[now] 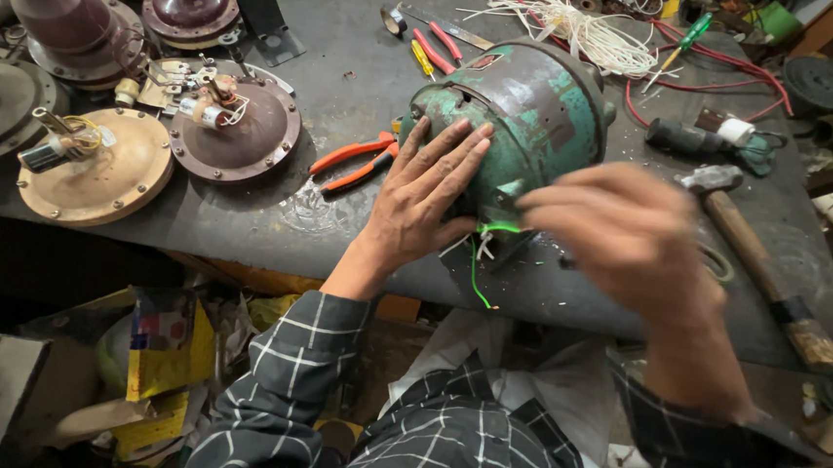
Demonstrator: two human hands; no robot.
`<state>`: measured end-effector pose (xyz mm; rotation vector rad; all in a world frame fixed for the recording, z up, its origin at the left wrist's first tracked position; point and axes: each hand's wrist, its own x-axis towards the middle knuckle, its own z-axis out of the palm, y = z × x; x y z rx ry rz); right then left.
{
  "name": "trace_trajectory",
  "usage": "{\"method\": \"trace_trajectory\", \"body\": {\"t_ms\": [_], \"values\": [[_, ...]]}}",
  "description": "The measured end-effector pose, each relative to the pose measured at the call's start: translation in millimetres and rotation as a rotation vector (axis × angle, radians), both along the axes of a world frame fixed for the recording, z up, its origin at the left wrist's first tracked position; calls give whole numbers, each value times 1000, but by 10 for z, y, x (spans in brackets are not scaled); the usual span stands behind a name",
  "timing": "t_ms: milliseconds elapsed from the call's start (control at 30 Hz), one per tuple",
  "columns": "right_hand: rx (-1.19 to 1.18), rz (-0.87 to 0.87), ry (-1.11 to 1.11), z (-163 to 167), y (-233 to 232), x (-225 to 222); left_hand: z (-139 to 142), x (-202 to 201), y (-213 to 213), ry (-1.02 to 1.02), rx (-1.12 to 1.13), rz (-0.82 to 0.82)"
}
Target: The person uses pliers and a hammer to loosen and remove a bolt from the side of a green electric motor. They then use scissors to trim the insulation from several wires protruding from the motor's terminal box and separate the strands by hand.
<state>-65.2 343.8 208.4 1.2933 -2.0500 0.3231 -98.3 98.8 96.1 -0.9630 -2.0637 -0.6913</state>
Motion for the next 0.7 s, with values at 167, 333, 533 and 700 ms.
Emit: {"method": "trace_trajectory", "body": {"t_ms": [167,333,533,700], "values": [[-839,-110,-331,-456,362,128,70,-1,-82,-17,-92,-19],[-480,-358,-458,-1098,147,60,159,-114,-189,-20,-53,-60],[-463,-314,-391,-1418,-129,-119,51,-434,-75,-69,130,-7],[-434,-315,-369,-1405,-69,-210,-104,-611,118,-33,206,50]]}}
